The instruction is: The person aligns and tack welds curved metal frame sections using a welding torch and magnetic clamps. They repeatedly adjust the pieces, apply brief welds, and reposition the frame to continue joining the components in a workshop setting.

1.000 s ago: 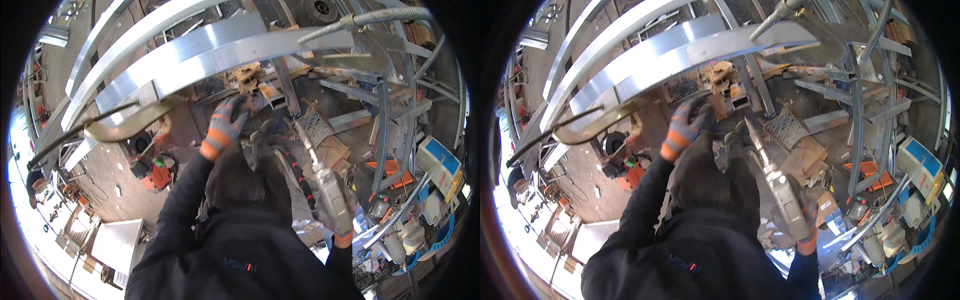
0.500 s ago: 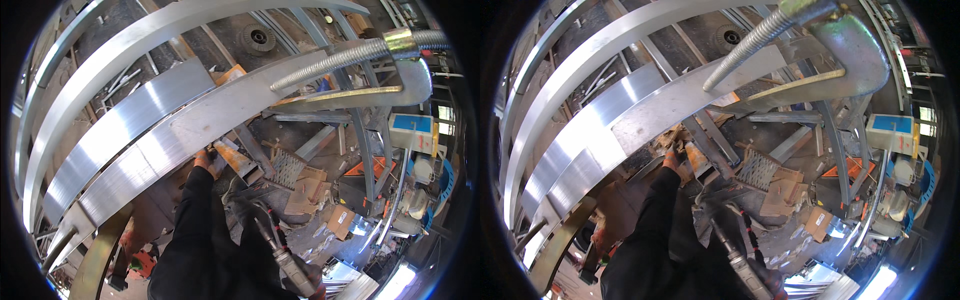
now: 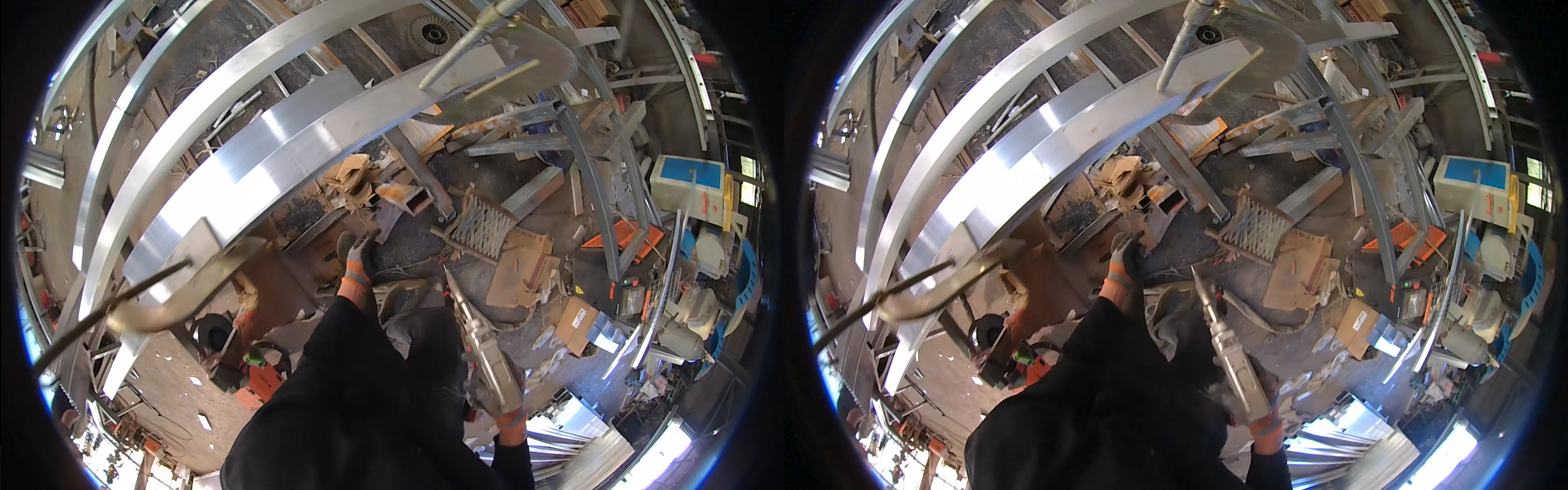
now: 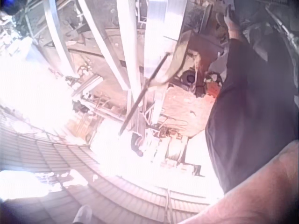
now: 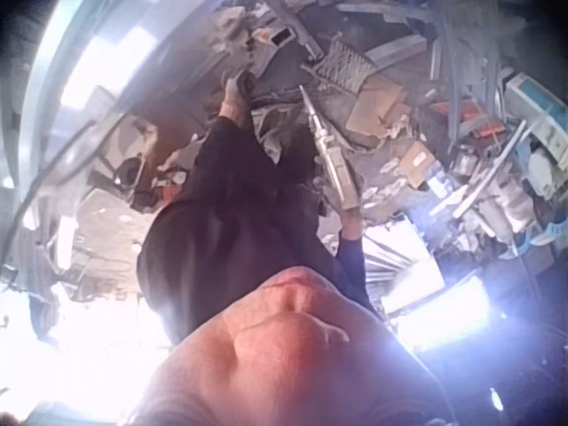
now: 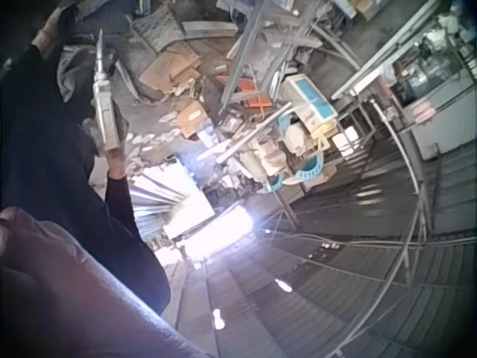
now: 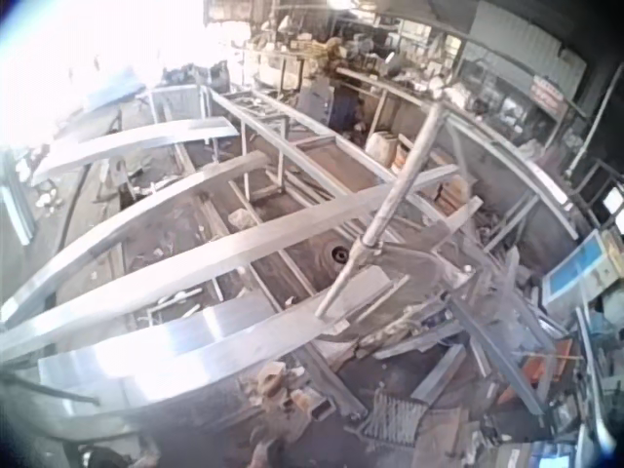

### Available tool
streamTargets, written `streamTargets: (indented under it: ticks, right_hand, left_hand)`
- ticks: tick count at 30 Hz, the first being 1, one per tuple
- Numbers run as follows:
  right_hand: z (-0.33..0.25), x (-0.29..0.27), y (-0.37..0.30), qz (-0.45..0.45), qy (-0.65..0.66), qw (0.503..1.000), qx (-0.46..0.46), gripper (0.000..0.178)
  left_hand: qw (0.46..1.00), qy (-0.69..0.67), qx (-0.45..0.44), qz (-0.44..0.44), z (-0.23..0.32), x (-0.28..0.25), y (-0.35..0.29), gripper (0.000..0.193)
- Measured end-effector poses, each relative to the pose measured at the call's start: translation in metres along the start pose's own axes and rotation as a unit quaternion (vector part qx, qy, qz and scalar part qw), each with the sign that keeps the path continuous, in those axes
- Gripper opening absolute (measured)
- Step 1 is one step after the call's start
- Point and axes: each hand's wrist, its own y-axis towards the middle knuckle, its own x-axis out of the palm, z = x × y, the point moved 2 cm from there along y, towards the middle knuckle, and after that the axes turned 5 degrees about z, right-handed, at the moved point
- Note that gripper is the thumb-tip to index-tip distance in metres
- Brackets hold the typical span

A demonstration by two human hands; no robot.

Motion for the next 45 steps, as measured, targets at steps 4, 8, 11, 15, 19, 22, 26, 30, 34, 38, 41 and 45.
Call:
streamTargets:
  ticks: [4, 8, 11, 15, 19, 22, 26, 30, 34, 38, 41, 45]
  right_hand:
    - [0.002, -0.015, -0.015, -0.085, -0.088, 0.983, -0.134, 0.068]
    - [0.053, -0.032, 0.000, -0.079, 0.036, 0.985, -0.149, 0.066]
    - [0.094, -0.056, 0.020, -0.028, -0.185, 0.941, -0.281, 0.054]
    - [0.143, -0.098, 0.000, -0.009, -0.299, 0.885, -0.357, 0.049]
    - [0.168, -0.131, -0.037, 0.036, -0.378, 0.818, -0.431, 0.047]
    - [0.175, -0.139, -0.054, -0.007, -0.253, 0.908, -0.333, 0.064]
    - [0.167, -0.137, -0.078, 0.008, -0.140, 0.932, -0.334, 0.061]
    - [0.150, -0.122, -0.097, 0.047, -0.211, 0.916, -0.338, 0.077]
    - [0.128, -0.088, -0.114, 0.054, -0.205, 0.892, -0.399, 0.070]
    - [0.111, -0.056, -0.108, 0.059, -0.193, 0.911, -0.361, 0.078]
    - [0.107, -0.044, -0.096, 0.031, -0.179, 0.939, -0.293, 0.083]
    - [0.100, -0.035, -0.092, 0.103, -0.289, 0.868, -0.390, 0.075]
  left_hand:
    - [0.984, 0.139, 0.094, -0.065, -0.033, 0.047, -0.131, 0.028]
    - [0.946, 0.279, 0.087, -0.140, -0.081, 0.092, -0.265, 0.034]
    - [0.919, 0.318, 0.071, -0.223, -0.127, 0.118, -0.359, 0.039]
    - [0.792, 0.497, 0.228, -0.273, -0.177, 0.153, -0.441, 0.048]
    - [0.636, 0.654, 0.239, -0.334, -0.202, 0.161, -0.470, 0.046]
    - [0.635, 0.641, 0.219, -0.372, -0.213, 0.155, -0.473, 0.042]
    - [0.833, 0.428, -0.043, -0.347, -0.210, 0.133, -0.448, 0.041]
    - [0.927, 0.153, -0.130, -0.316, -0.201, 0.120, -0.386, 0.046]
    - [0.969, 0.060, -0.176, -0.162, -0.206, 0.130, -0.275, 0.028]
    - [0.965, 0.056, -0.234, -0.104, -0.185, 0.137, -0.201, 0.026]
    - [0.969, 0.060, -0.201, -0.128, -0.150, 0.156, -0.191, 0.020]
    - [0.972, 0.075, -0.186, -0.123, -0.101, 0.192, -0.199, 0.024]
